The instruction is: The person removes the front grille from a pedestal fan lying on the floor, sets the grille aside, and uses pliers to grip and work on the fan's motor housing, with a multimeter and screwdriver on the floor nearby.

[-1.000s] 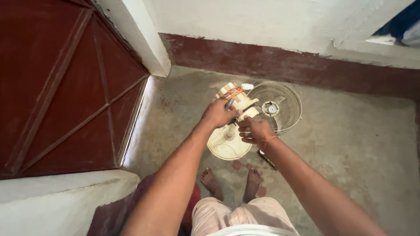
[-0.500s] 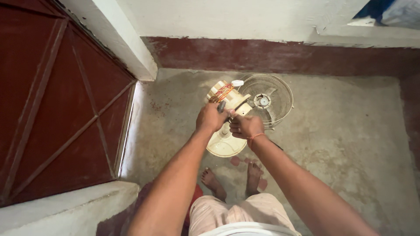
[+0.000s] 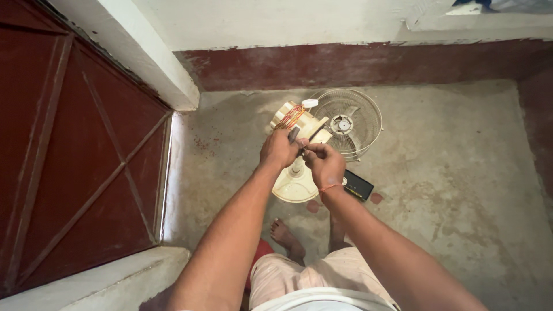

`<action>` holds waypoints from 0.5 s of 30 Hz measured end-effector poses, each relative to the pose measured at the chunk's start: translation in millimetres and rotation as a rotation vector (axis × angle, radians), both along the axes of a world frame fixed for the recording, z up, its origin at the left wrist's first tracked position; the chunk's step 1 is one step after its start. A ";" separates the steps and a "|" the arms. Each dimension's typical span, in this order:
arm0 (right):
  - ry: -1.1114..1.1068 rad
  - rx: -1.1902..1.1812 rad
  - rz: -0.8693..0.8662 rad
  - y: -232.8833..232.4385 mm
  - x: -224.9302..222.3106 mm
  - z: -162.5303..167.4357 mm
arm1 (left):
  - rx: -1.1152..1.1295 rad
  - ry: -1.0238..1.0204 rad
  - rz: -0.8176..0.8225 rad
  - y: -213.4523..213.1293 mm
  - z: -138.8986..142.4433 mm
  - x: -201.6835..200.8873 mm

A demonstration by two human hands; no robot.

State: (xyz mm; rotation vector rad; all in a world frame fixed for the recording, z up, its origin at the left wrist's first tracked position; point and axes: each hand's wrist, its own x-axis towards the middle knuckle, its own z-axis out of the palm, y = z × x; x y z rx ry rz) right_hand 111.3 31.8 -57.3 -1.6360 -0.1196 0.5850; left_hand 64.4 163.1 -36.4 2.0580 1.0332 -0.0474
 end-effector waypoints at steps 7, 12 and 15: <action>0.191 0.158 -0.029 -12.7 -2.5 3.2 | -0.025 0.028 -0.027 2.3 -0.6 -1.2; 0.407 0.009 -0.040 -15.9 -2.1 12.3 | -0.035 0.007 -0.016 2.1 0.0 0.0; 0.617 0.001 0.024 -10.9 0.7 12.9 | -0.009 0.006 -0.024 2.7 -1.0 0.2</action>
